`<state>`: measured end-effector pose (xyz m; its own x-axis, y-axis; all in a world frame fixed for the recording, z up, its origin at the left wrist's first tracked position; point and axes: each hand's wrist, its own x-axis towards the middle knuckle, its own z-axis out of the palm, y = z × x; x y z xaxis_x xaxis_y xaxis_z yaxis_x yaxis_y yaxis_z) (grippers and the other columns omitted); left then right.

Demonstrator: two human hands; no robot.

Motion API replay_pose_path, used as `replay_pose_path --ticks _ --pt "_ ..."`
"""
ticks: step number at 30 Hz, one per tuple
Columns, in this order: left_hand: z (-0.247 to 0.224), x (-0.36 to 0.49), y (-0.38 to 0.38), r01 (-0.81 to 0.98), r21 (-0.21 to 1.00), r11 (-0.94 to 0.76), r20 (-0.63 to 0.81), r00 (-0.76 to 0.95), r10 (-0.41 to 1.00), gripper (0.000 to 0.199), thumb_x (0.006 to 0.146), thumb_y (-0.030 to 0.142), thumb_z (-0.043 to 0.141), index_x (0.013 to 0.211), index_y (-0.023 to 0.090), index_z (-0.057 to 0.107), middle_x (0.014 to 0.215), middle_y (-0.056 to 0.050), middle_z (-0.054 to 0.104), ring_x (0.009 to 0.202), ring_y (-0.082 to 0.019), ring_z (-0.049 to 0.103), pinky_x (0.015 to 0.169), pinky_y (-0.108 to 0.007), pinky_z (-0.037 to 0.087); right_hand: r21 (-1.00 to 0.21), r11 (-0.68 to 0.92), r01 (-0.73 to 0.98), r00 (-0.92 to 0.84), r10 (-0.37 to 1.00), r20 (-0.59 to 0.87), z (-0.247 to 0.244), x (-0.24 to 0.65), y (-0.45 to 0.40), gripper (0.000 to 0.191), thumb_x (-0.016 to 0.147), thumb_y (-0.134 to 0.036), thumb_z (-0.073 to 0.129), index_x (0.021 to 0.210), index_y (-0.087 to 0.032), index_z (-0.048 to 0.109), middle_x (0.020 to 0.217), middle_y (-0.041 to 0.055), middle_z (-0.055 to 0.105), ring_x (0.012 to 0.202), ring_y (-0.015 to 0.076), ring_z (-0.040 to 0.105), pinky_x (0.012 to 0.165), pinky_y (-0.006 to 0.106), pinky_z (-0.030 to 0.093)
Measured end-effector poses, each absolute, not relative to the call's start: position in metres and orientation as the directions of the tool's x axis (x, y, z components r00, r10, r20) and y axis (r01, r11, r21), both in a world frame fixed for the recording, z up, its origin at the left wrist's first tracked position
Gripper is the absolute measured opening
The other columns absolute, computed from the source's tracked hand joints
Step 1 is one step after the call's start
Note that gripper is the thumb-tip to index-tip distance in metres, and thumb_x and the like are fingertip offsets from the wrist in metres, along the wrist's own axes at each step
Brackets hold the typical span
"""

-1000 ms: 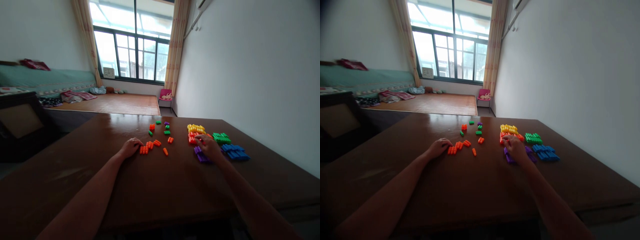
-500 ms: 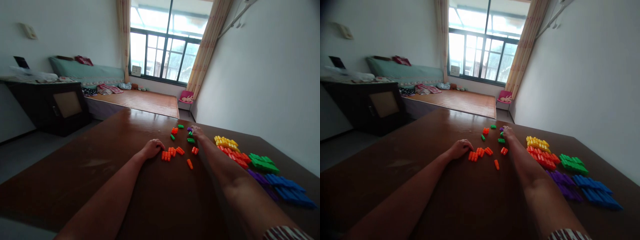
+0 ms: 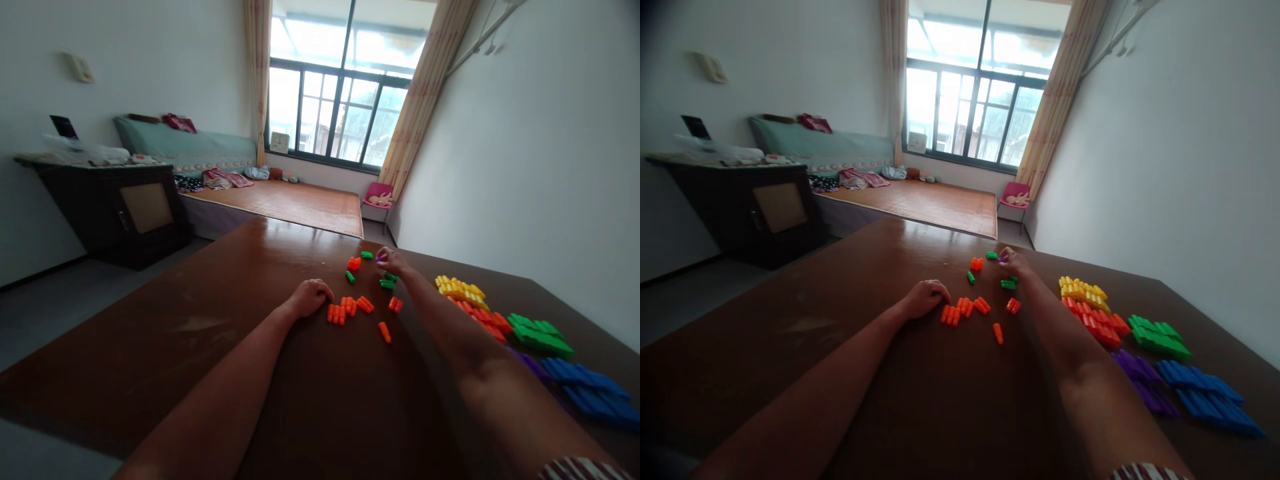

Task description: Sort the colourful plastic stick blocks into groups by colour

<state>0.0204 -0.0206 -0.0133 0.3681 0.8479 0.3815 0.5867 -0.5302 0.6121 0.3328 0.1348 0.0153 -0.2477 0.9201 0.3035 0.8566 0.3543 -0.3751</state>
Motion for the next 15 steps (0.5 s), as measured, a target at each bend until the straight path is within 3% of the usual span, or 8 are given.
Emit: replay_pose_path --ticks 5,7,10,15 --pt "-0.013 0.019 -0.018 0.591 0.606 -0.532 0.367 0.386 0.846 0.033 0.071 0.006 0.048 0.078 0.021 0.077 0.086 -0.001 0.072 0.081 -0.015 0.065 0.080 -0.025 0.051 -0.827 0.343 0.446 -0.339 0.920 0.198 0.049 0.337 0.060 0.042 0.073 -0.035 0.071 0.108 -0.019 0.055 0.091 0.0042 0.070 0.083 0.0170 0.066 0.069 0.030 0.054" --pt "-0.012 0.019 -0.017 0.597 0.596 -0.537 0.364 0.395 0.843 0.032 0.072 0.008 0.048 0.079 0.021 0.077 0.087 -0.002 0.072 0.081 -0.015 0.065 0.081 -0.025 0.051 -0.867 0.359 0.346 -0.378 0.899 0.222 0.060 0.345 0.017 0.051 0.071 -0.036 0.073 0.115 -0.020 0.054 0.096 0.0040 0.069 0.087 0.0173 0.066 0.076 0.033 0.055" --pt "-0.011 0.017 -0.017 0.610 0.564 -0.556 0.362 0.423 0.831 0.030 0.075 0.011 0.049 0.080 0.021 0.077 0.088 -0.002 0.072 0.084 -0.016 0.065 0.082 -0.026 0.050 -0.870 0.349 0.347 -0.334 0.913 0.233 0.068 0.372 -0.046 0.047 0.071 -0.037 0.073 0.113 -0.020 0.058 0.101 0.0060 0.070 0.094 0.0189 0.066 0.082 0.035 0.054" --pt "-0.010 0.016 -0.014 0.619 0.506 -0.601 0.366 0.477 0.799 0.029 0.079 0.019 0.047 0.084 0.021 0.076 0.093 -0.003 0.071 0.087 -0.018 0.065 0.084 -0.029 0.050 -0.885 0.215 0.412 0.166 0.937 0.306 0.054 0.470 -0.127 0.047 0.069 -0.047 0.073 0.105 -0.020 0.059 0.103 0.0100 0.071 0.093 0.0231 0.068 0.075 0.036 0.056"
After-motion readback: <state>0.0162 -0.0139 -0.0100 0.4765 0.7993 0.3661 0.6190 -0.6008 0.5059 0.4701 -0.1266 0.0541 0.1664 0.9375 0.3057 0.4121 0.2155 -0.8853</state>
